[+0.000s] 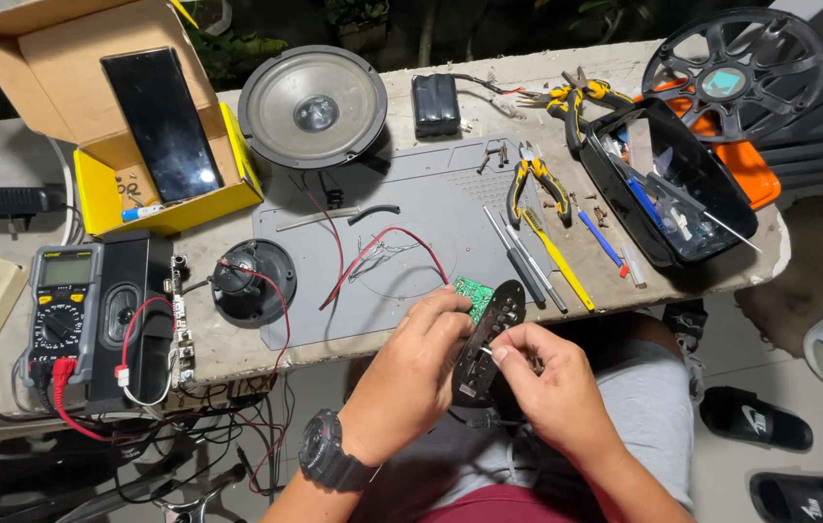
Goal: The person uses a soldering iron to work on a green circuit board, applying heat to specific points. They then attach a black plastic component to the board and continue soldering connections. The workspace includes a multimeter, speakers, and various tools.
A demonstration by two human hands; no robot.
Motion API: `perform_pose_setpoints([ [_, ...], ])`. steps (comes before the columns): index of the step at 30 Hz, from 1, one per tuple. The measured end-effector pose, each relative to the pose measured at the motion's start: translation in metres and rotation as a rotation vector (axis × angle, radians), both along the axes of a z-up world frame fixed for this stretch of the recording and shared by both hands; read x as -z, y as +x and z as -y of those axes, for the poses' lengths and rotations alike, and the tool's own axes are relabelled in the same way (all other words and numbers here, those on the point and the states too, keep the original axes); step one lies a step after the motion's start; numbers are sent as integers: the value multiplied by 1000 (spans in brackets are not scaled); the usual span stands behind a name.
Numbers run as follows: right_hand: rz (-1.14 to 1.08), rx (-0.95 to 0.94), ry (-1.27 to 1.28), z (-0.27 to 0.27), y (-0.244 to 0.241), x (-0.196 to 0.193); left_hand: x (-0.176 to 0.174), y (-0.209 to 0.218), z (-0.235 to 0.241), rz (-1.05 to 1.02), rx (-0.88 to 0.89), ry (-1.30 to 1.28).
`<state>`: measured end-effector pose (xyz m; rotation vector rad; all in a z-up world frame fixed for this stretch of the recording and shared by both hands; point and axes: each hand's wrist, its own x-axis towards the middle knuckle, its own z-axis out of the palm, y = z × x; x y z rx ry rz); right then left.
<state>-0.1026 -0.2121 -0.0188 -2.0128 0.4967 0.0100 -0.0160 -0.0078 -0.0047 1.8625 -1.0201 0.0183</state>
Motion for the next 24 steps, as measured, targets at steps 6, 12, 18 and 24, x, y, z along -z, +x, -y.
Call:
perform_pose_setpoints([
  [6,121,-41,-90,-10,-4,-9,-6,0,0,14,-17,14],
  [12,148,-9,-137,-14,-1,-17,-4,-1,1,54,-30,13],
  [18,283,-27,-212,-11,-7,-7,5,-3,2,74,-43,-9],
  [24,102,27,-23,0,-8,5,-12,0,-20,-217,-33,-105],
])
